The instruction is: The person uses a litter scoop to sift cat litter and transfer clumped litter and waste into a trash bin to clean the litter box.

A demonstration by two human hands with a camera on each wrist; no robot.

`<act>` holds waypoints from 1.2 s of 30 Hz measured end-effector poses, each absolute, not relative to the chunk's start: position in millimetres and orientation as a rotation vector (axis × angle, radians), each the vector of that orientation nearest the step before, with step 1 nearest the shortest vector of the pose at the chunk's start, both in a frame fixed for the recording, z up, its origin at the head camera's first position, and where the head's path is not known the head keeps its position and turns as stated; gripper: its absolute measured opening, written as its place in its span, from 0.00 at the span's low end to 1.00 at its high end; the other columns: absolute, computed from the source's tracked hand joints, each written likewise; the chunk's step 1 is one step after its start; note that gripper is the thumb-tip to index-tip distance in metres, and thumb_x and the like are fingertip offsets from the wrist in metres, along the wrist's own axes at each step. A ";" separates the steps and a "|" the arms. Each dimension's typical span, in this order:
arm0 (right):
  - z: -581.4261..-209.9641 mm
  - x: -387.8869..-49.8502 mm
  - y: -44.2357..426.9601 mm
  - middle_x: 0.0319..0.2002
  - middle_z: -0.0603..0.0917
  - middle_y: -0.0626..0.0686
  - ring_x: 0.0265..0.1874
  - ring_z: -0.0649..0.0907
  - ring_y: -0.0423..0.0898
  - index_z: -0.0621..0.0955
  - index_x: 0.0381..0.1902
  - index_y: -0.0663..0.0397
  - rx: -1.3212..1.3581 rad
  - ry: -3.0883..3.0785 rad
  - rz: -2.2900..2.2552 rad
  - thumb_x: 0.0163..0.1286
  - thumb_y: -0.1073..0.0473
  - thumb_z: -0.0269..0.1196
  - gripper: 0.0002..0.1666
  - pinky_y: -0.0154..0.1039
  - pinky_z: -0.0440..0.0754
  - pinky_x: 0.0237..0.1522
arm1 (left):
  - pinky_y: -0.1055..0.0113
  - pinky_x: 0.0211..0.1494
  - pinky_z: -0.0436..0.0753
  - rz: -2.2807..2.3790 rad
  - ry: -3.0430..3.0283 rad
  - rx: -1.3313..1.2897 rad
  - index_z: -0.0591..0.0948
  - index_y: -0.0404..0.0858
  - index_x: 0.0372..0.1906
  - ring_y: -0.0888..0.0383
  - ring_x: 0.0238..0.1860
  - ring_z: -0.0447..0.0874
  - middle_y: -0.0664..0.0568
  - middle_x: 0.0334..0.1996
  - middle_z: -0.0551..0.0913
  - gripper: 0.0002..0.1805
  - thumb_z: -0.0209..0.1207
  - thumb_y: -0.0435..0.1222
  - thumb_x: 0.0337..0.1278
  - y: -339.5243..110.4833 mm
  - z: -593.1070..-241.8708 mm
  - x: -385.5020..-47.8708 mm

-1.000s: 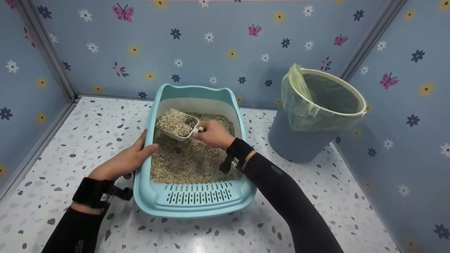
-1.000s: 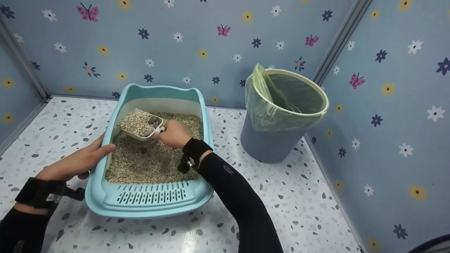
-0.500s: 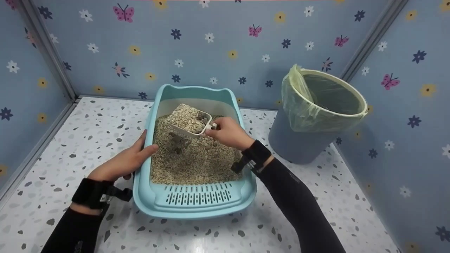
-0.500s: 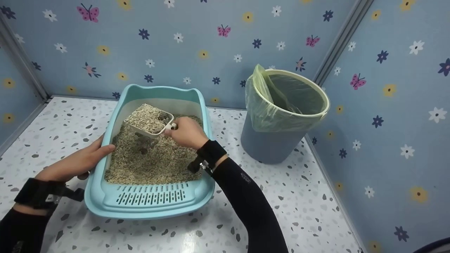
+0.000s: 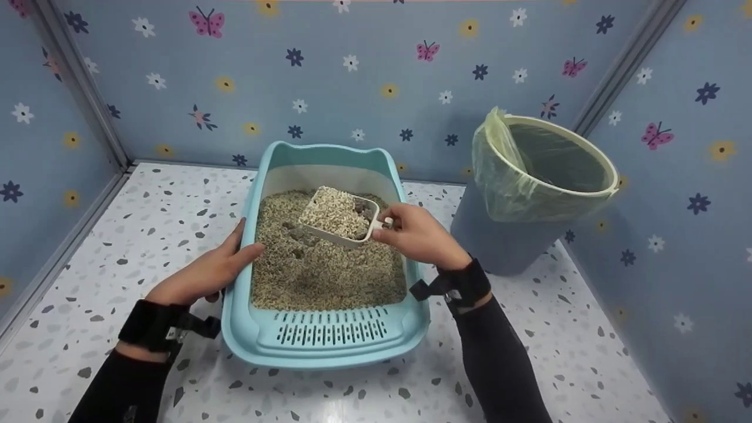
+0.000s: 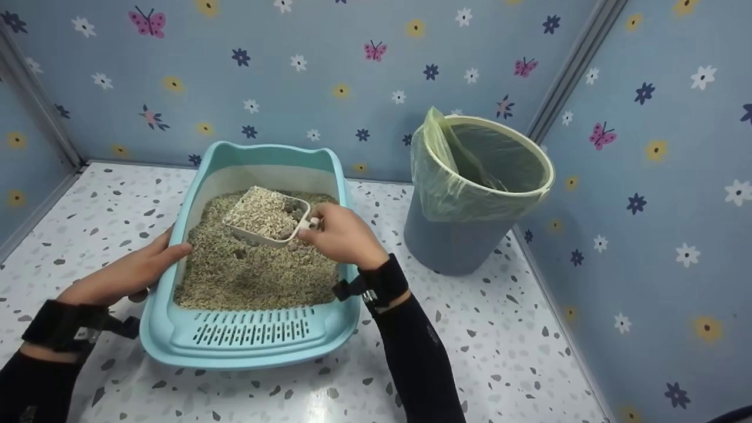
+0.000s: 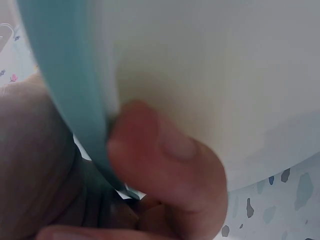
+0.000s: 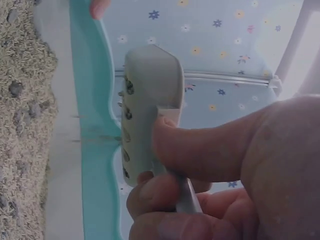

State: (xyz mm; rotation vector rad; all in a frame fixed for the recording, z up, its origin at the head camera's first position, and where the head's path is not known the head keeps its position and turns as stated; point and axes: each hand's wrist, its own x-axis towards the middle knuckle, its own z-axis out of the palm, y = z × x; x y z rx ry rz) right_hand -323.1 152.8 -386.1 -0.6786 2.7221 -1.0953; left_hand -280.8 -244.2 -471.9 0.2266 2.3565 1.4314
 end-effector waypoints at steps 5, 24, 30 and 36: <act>-386.9 -311.4 169.3 0.33 0.79 0.48 0.32 0.77 0.46 0.88 0.50 0.53 -0.708 2.747 -1.096 0.77 0.53 0.73 0.12 0.46 0.78 0.38 | 0.68 0.15 0.67 1.428 2.360 0.226 0.26 0.68 0.90 0.61 0.14 0.62 0.50 0.23 0.69 0.51 0.48 0.66 0.86 -243.7 -472.1 -281.3; -391.1 -306.1 195.3 0.28 0.79 0.45 0.26 0.76 0.45 0.90 0.47 0.48 -0.764 2.779 -1.060 0.76 0.52 0.75 0.09 0.44 0.76 0.30 | 0.66 0.16 0.67 1.442 2.354 0.211 0.27 0.72 0.89 0.60 0.14 0.60 0.50 0.24 0.68 0.49 0.48 0.66 0.86 -245.6 -474.2 -279.1; -397.0 -310.2 196.6 0.32 0.84 0.47 0.30 0.80 0.46 0.90 0.48 0.48 -0.819 2.727 -1.063 0.76 0.55 0.74 0.07 0.44 0.82 0.33 | 0.67 0.16 0.67 1.435 2.354 0.217 0.27 0.68 0.90 0.60 0.14 0.61 0.51 0.23 0.68 0.50 0.48 0.66 0.86 -244.1 -474.3 -277.8; -399.4 -315.1 198.0 0.33 0.86 0.47 0.31 0.81 0.47 0.91 0.48 0.49 -0.873 2.684 -1.087 0.75 0.56 0.75 0.07 0.44 0.85 0.34 | 0.67 0.15 0.67 1.450 2.357 0.232 0.28 0.69 0.90 0.60 0.13 0.61 0.52 0.21 0.68 0.50 0.49 0.65 0.86 -245.0 -473.4 -279.7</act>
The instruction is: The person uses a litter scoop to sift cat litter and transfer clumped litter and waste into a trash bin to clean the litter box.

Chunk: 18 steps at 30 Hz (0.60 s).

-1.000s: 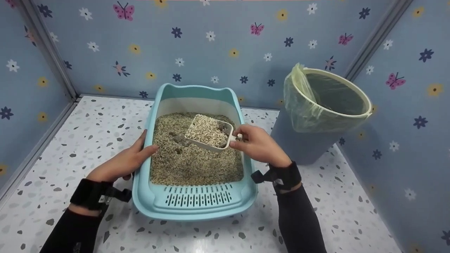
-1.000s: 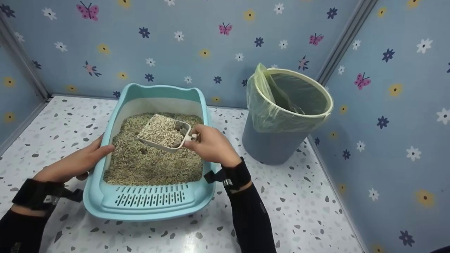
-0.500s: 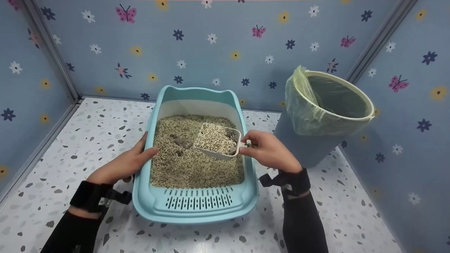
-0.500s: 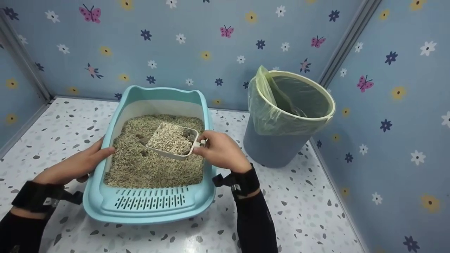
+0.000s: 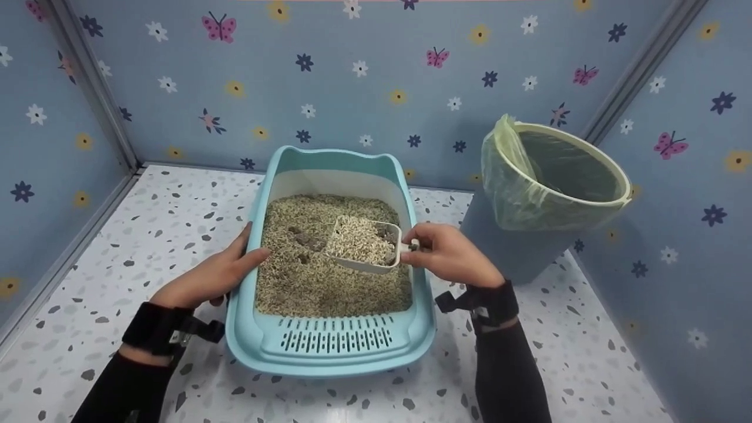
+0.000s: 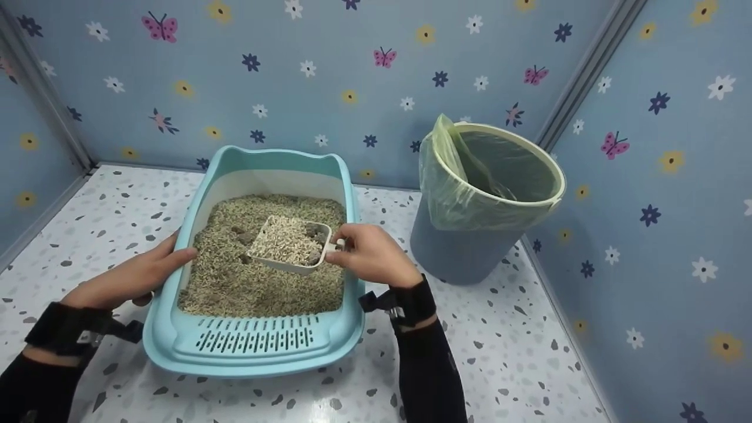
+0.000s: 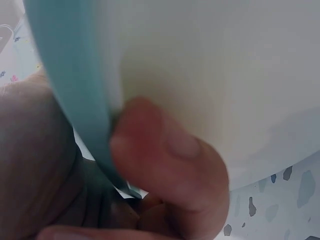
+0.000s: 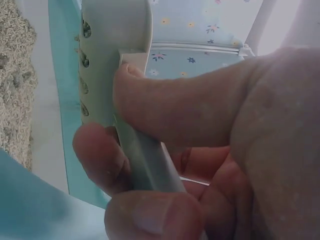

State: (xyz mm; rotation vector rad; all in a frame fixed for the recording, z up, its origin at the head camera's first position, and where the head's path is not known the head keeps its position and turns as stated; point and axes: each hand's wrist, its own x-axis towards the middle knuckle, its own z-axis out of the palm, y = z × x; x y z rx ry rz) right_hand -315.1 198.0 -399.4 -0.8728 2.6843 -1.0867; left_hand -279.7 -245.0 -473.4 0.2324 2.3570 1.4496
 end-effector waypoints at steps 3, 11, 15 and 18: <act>-399.1 -316.0 203.9 0.31 0.85 0.46 0.29 0.80 0.46 0.92 0.47 0.48 -0.886 2.680 -1.086 0.75 0.55 0.76 0.07 0.42 0.82 0.32 | 0.66 0.15 0.67 1.441 2.359 0.226 0.28 0.70 0.90 0.60 0.13 0.61 0.51 0.22 0.69 0.50 0.49 0.66 0.86 -244.5 -473.1 -279.8; -395.0 -312.3 221.4 0.26 0.79 0.45 0.25 0.76 0.44 0.92 0.44 0.45 -0.866 2.699 -1.106 0.73 0.56 0.78 0.05 0.39 0.75 0.30 | 0.66 0.17 0.66 1.431 2.341 0.221 0.28 0.73 0.89 0.59 0.14 0.60 0.50 0.23 0.68 0.49 0.48 0.67 0.85 -241.8 -474.1 -280.1; -397.6 -315.0 211.2 0.28 0.82 0.44 0.25 0.77 0.43 0.92 0.46 0.47 -0.889 2.686 -1.097 0.74 0.55 0.77 0.07 0.39 0.77 0.30 | 0.67 0.16 0.67 1.428 2.353 0.213 0.27 0.72 0.89 0.59 0.15 0.61 0.49 0.24 0.70 0.50 0.48 0.68 0.85 -242.6 -473.3 -279.7; -399.1 -317.9 204.9 0.31 0.85 0.45 0.27 0.79 0.43 0.92 0.48 0.49 -0.905 2.650 -1.102 0.74 0.54 0.76 0.09 0.39 0.80 0.31 | 0.67 0.16 0.67 1.422 2.357 0.203 0.27 0.71 0.89 0.59 0.15 0.62 0.50 0.24 0.69 0.51 0.48 0.68 0.85 -243.4 -472.7 -279.3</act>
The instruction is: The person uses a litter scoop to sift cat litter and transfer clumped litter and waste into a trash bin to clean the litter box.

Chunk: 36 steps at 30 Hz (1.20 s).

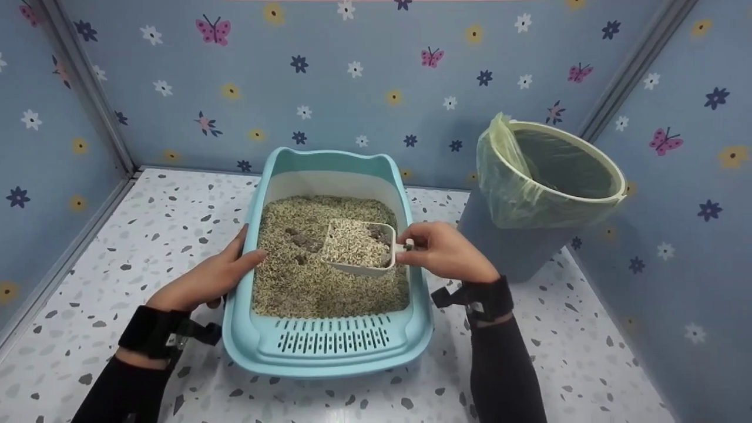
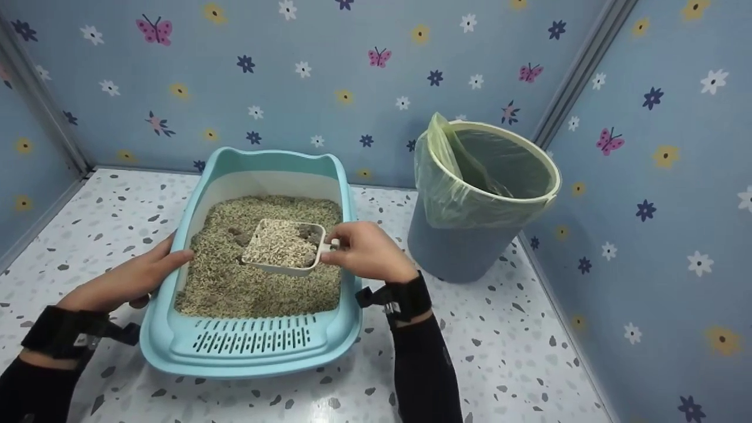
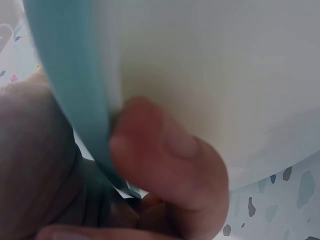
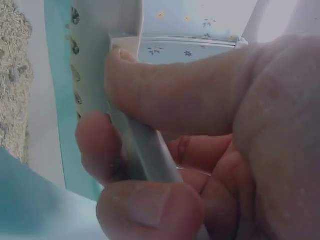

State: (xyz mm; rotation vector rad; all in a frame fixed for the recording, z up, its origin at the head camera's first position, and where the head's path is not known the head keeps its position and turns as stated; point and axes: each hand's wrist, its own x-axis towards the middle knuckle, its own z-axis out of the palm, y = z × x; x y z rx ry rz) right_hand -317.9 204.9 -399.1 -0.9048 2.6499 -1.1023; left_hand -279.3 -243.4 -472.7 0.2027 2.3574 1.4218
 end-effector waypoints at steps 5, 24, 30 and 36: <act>-396.1 -315.1 215.7 0.27 0.82 0.46 0.25 0.77 0.44 0.92 0.44 0.48 -0.848 2.672 -1.101 0.73 0.57 0.78 0.05 0.39 0.77 0.29 | 0.67 0.16 0.68 1.419 2.350 0.218 0.27 0.70 0.89 0.59 0.15 0.62 0.48 0.25 0.71 0.51 0.48 0.68 0.85 -242.9 -472.1 -280.1; -394.2 -313.4 203.4 0.28 0.80 0.44 0.26 0.76 0.42 0.91 0.45 0.47 -0.917 2.642 -1.061 0.74 0.53 0.78 0.07 0.39 0.76 0.30 | 0.67 0.15 0.67 1.442 2.359 0.210 0.28 0.69 0.90 0.61 0.13 0.61 0.50 0.22 0.70 0.50 0.48 0.65 0.87 -245.7 -474.9 -275.5; -394.9 -311.6 210.4 0.27 0.83 0.45 0.25 0.78 0.44 0.92 0.43 0.48 -0.876 2.701 -1.073 0.73 0.56 0.78 0.06 0.40 0.78 0.30 | 0.67 0.15 0.66 1.429 2.346 0.213 0.26 0.69 0.90 0.61 0.13 0.60 0.50 0.23 0.69 0.51 0.49 0.66 0.86 -244.3 -472.4 -278.6; -394.4 -312.8 205.5 0.29 0.84 0.46 0.25 0.78 0.43 0.92 0.44 0.47 -0.904 2.647 -1.104 0.73 0.54 0.78 0.06 0.37 0.78 0.28 | 0.67 0.15 0.66 1.442 2.337 0.208 0.27 0.72 0.89 0.60 0.14 0.61 0.48 0.23 0.71 0.50 0.48 0.66 0.86 -245.1 -472.5 -279.2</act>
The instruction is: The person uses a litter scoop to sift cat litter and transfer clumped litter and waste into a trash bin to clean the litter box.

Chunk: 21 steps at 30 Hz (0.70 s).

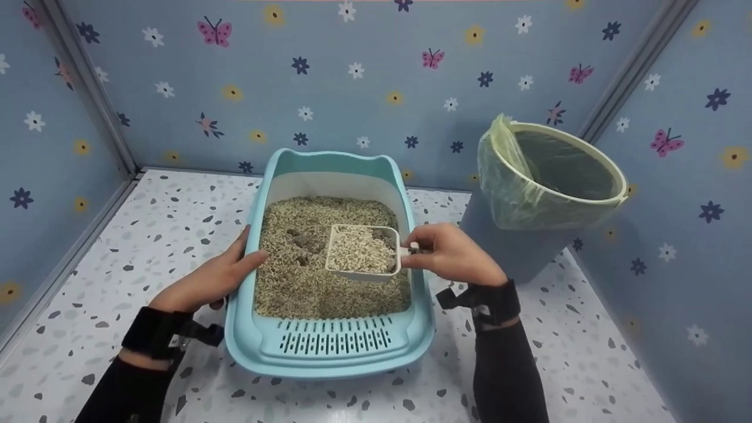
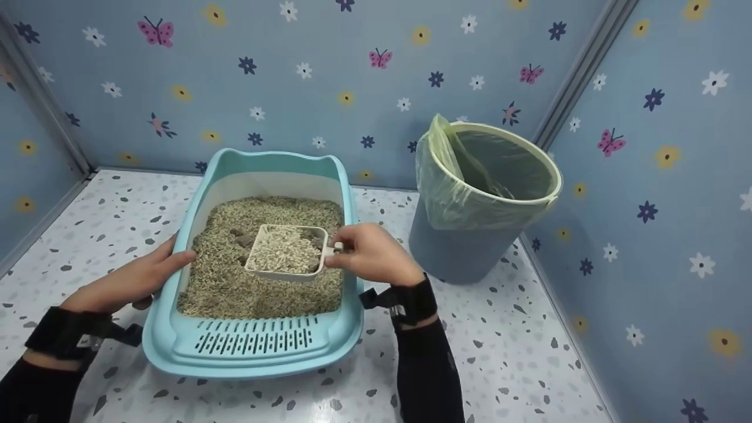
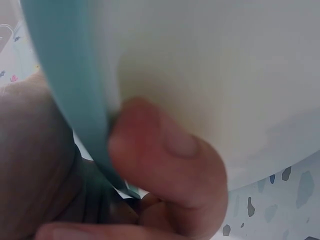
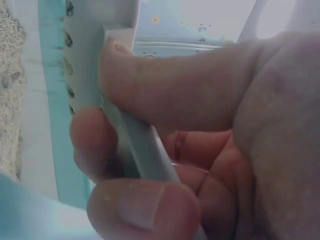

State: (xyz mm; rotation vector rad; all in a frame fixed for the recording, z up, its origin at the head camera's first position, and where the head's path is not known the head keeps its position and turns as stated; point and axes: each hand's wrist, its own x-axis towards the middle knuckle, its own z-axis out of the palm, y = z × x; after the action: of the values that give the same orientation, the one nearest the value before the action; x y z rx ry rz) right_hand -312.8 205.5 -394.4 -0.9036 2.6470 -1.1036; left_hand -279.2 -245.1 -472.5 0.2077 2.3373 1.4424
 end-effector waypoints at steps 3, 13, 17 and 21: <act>-394.8 -311.3 209.7 0.26 0.82 0.46 0.22 0.76 0.43 0.93 0.42 0.47 -0.863 2.672 -1.122 0.71 0.57 0.79 0.04 0.37 0.75 0.26 | 0.66 0.15 0.67 1.445 2.331 0.211 0.27 0.72 0.89 0.59 0.14 0.62 0.47 0.24 0.74 0.49 0.48 0.66 0.87 -245.1 -473.2 -279.5; -395.0 -308.5 209.6 0.27 0.83 0.46 0.24 0.77 0.43 0.93 0.42 0.47 -0.865 2.693 -1.072 0.71 0.56 0.78 0.05 0.39 0.77 0.28 | 0.66 0.15 0.66 1.443 2.330 0.228 0.28 0.73 0.89 0.60 0.13 0.61 0.47 0.23 0.75 0.50 0.49 0.67 0.85 -244.3 -471.9 -281.5; -396.6 -311.5 200.6 0.29 0.85 0.45 0.26 0.79 0.42 0.93 0.44 0.45 -0.895 2.647 -1.026 0.73 0.52 0.77 0.07 0.40 0.81 0.30 | 0.66 0.15 0.66 1.446 2.336 0.225 0.28 0.74 0.89 0.59 0.13 0.61 0.46 0.24 0.74 0.49 0.49 0.66 0.86 -245.8 -471.7 -278.8; -394.7 -311.0 200.8 0.29 0.85 0.45 0.26 0.78 0.43 0.93 0.42 0.44 -0.866 2.651 -1.017 0.72 0.54 0.78 0.04 0.40 0.80 0.29 | 0.66 0.16 0.66 1.450 2.339 0.229 0.28 0.73 0.89 0.60 0.14 0.61 0.46 0.24 0.73 0.49 0.49 0.65 0.86 -245.7 -471.3 -278.4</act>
State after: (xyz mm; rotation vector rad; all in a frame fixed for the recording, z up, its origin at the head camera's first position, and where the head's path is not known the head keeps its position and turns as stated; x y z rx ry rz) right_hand -311.0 200.8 -394.7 -0.8660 2.6510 -1.0172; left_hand -278.4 -245.7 -471.3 0.2291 2.3392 1.4500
